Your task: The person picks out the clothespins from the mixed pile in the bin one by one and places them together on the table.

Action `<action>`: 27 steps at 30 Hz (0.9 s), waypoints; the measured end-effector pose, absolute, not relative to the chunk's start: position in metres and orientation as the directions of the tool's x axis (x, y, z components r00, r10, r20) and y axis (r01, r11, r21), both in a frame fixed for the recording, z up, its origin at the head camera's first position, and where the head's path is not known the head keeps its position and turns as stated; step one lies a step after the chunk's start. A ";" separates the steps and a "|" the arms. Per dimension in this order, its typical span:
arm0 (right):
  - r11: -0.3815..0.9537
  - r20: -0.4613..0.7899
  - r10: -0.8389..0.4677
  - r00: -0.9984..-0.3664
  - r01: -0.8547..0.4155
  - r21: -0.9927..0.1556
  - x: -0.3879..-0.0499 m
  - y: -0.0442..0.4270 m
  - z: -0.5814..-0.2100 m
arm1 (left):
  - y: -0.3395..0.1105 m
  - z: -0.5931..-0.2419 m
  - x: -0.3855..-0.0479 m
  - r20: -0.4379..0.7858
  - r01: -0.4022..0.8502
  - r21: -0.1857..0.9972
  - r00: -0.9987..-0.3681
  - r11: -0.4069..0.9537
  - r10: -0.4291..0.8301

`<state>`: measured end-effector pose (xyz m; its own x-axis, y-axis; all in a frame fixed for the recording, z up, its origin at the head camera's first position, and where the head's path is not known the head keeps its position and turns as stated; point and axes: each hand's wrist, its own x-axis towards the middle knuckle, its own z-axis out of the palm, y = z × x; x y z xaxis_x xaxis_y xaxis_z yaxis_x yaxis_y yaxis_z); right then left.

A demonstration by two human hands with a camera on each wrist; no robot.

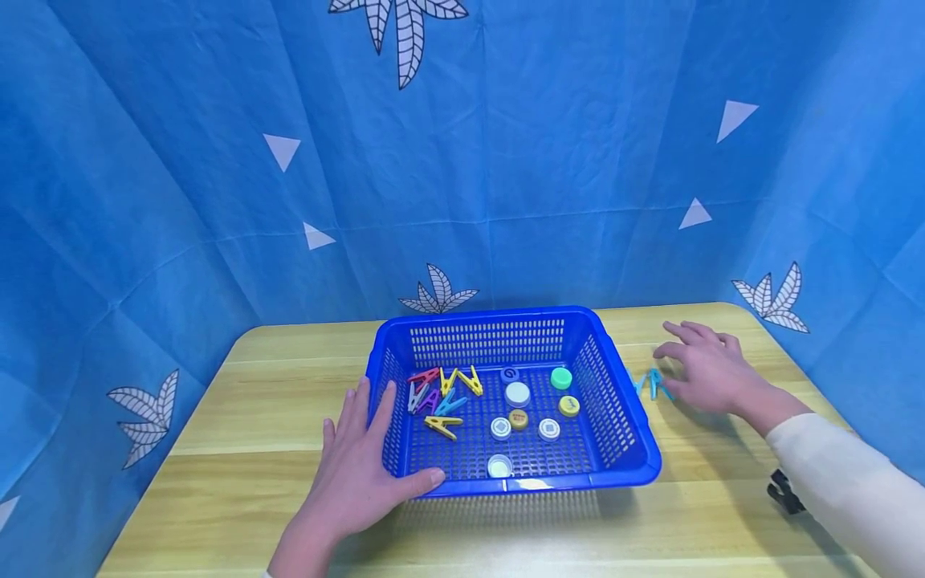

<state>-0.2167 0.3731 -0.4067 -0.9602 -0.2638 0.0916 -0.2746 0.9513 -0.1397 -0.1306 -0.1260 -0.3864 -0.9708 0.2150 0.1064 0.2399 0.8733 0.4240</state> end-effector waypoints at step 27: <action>0.921 0.220 -0.354 -0.909 -0.379 -0.084 -0.213 0.346 -0.361 | -0.126 -0.387 -0.131 0.112 0.240 0.411 -0.971 0.879 0.213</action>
<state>-0.2129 0.3465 -0.3613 -0.9090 -0.3542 0.2198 -0.3794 0.9214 -0.0841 -0.1307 -0.1261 -0.3871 -0.9706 0.2132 0.1116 0.2404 0.8792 0.4115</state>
